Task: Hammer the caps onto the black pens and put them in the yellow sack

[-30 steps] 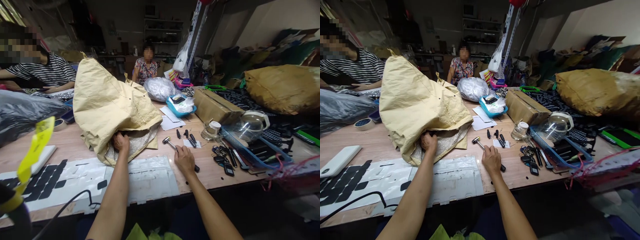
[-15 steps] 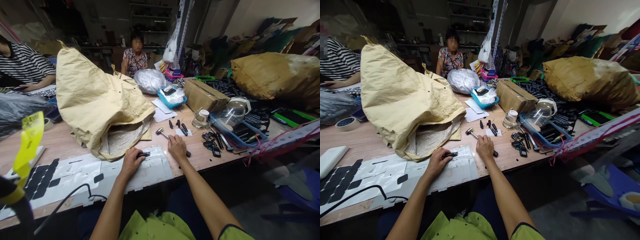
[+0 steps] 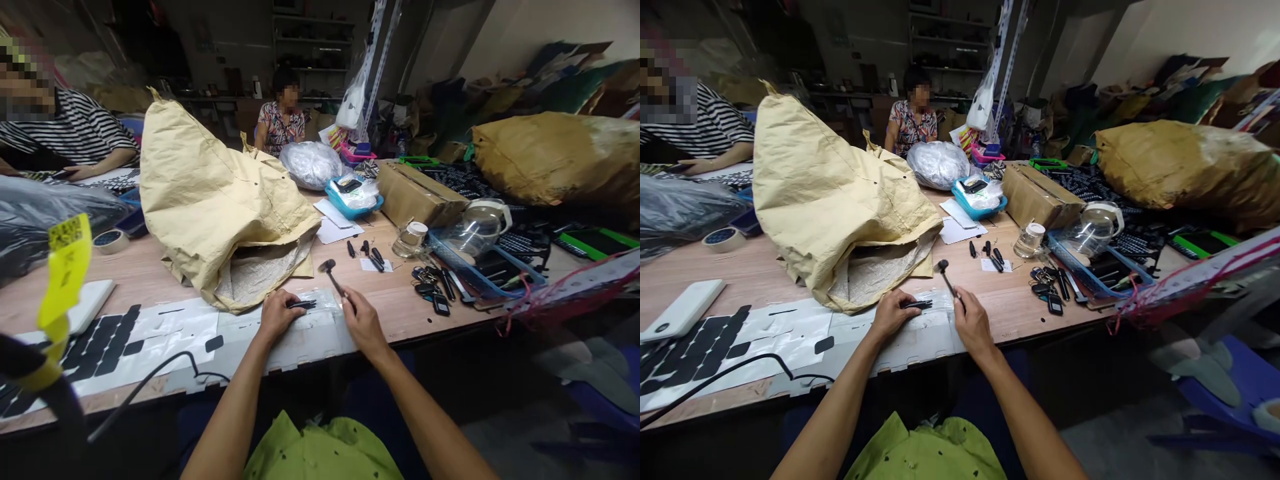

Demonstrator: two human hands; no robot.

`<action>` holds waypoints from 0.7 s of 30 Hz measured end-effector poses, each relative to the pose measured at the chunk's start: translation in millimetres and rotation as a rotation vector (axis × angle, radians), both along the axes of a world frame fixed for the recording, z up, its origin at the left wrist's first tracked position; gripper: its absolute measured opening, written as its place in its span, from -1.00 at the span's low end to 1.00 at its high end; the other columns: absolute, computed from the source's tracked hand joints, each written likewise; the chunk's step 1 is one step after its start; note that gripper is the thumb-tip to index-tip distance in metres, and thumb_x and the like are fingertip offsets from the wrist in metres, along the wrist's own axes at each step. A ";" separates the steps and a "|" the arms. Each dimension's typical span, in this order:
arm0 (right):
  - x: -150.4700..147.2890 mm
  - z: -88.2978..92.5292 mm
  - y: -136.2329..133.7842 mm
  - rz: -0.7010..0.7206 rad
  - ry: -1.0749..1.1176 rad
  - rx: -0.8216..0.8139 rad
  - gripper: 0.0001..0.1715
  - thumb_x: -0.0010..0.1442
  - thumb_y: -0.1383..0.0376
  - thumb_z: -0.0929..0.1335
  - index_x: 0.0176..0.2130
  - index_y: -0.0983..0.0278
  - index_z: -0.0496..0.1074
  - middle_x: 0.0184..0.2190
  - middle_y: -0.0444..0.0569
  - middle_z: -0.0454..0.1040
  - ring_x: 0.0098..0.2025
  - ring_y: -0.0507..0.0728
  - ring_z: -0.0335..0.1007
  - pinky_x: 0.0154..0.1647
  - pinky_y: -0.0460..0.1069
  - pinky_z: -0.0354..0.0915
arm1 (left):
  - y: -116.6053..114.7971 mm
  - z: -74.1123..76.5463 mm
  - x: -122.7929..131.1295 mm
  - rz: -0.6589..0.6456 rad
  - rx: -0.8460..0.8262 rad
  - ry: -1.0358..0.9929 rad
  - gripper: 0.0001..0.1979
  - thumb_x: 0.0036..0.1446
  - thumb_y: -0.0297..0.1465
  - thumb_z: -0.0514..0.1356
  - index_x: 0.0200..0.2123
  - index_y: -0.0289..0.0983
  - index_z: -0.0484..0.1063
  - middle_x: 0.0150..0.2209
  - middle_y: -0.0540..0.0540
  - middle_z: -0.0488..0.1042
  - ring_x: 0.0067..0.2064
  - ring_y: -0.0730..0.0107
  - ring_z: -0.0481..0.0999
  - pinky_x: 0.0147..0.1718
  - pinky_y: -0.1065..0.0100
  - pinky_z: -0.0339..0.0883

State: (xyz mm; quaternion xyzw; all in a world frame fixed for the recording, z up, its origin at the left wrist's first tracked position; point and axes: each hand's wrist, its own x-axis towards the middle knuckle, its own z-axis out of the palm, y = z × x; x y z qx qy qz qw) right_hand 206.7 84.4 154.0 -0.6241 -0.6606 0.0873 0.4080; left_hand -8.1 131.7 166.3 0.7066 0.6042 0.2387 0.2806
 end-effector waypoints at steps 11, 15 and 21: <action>-33.7 -1.2 -45.2 0.178 -0.123 0.017 -0.52 0.35 0.36 0.18 0.15 0.14 0.46 -0.23 -0.02 0.57 -0.18 0.09 0.52 -0.14 -0.04 0.46 | 0.0 0.2 2.3 -0.022 0.007 0.017 -0.93 -0.05 -0.39 0.42 -0.41 -0.17 0.62 -0.35 -0.02 0.51 -0.16 0.23 0.45 -0.12 0.25 0.23; -32.0 -5.9 -44.6 0.143 -0.160 0.001 -0.51 0.33 0.38 0.18 0.13 0.13 0.48 -0.24 -0.03 0.57 -0.22 0.09 0.53 -0.18 -0.05 0.47 | -0.5 -0.5 2.9 -0.018 0.006 -0.002 -0.89 -0.06 -0.40 0.42 -0.37 -0.16 0.64 -0.37 -0.02 0.51 -0.17 0.23 0.46 -0.12 0.26 0.23; -25.8 -10.3 -48.9 0.100 -0.135 0.055 -0.50 0.33 0.37 0.18 0.14 0.11 0.47 -0.21 -0.02 0.57 -0.17 0.09 0.53 -0.15 -0.05 0.47 | -1.1 -3.4 1.6 -0.018 0.027 -0.027 -0.90 -0.06 -0.40 0.40 -0.39 -0.15 0.63 -0.33 -0.03 0.54 -0.14 0.21 0.47 -0.13 0.25 0.24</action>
